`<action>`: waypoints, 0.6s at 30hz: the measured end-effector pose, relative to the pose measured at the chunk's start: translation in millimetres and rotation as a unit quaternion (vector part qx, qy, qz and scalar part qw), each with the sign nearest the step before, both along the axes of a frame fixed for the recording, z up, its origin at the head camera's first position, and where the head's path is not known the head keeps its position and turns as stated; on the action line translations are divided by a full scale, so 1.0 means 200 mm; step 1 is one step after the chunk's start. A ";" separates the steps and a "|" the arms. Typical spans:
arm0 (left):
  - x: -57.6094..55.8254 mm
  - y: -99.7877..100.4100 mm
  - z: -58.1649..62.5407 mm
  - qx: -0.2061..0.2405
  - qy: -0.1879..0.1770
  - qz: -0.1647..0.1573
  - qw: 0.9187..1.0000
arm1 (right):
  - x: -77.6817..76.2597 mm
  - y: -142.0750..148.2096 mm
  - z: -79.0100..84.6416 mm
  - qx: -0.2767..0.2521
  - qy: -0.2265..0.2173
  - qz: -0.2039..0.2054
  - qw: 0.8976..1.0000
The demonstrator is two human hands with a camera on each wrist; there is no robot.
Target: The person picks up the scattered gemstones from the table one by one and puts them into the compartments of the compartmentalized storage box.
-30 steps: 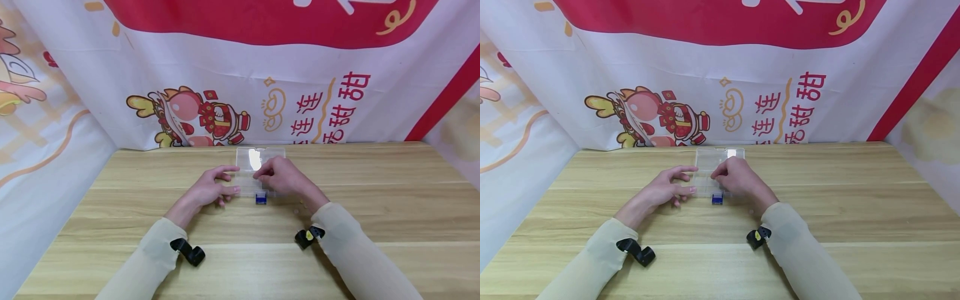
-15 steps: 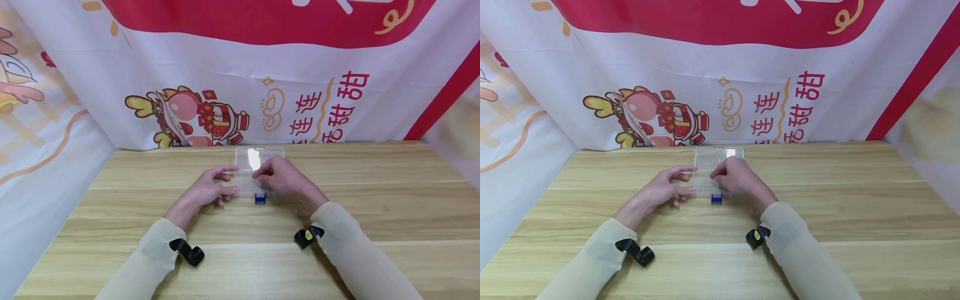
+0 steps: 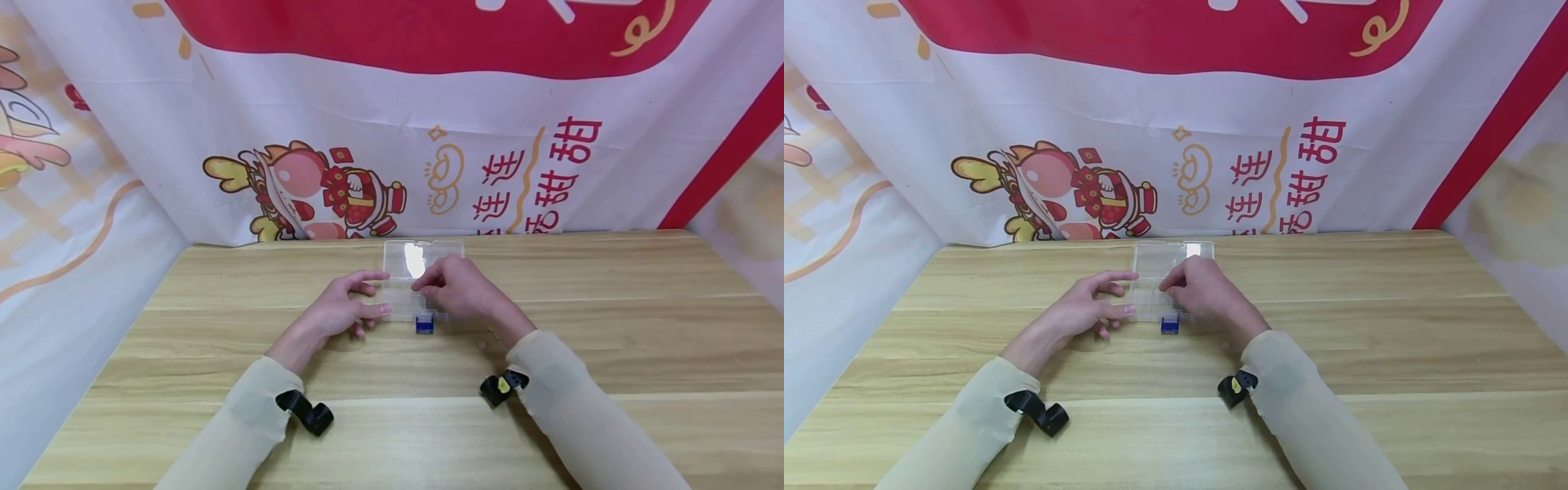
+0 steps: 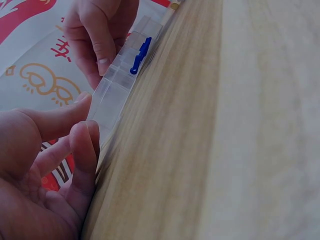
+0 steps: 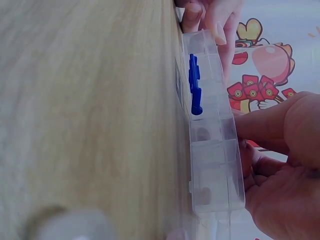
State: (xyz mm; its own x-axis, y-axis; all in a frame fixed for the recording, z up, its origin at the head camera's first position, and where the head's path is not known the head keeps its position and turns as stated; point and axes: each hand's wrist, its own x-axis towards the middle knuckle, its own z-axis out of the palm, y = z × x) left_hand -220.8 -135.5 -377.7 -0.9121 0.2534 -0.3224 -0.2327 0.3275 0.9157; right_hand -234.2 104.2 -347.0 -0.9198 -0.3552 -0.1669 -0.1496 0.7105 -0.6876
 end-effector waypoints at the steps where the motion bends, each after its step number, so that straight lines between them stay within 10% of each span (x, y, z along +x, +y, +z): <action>1: 0.00 0.00 0.00 0.000 0.000 0.000 1.000 | 0.00 0.00 0.00 0.000 0.000 -0.002 1.000; 18: 0.00 0.00 0.00 0.003 -0.001 0.000 1.000 | 0.00 0.06 0.03 -0.026 0.062 -0.007 0.998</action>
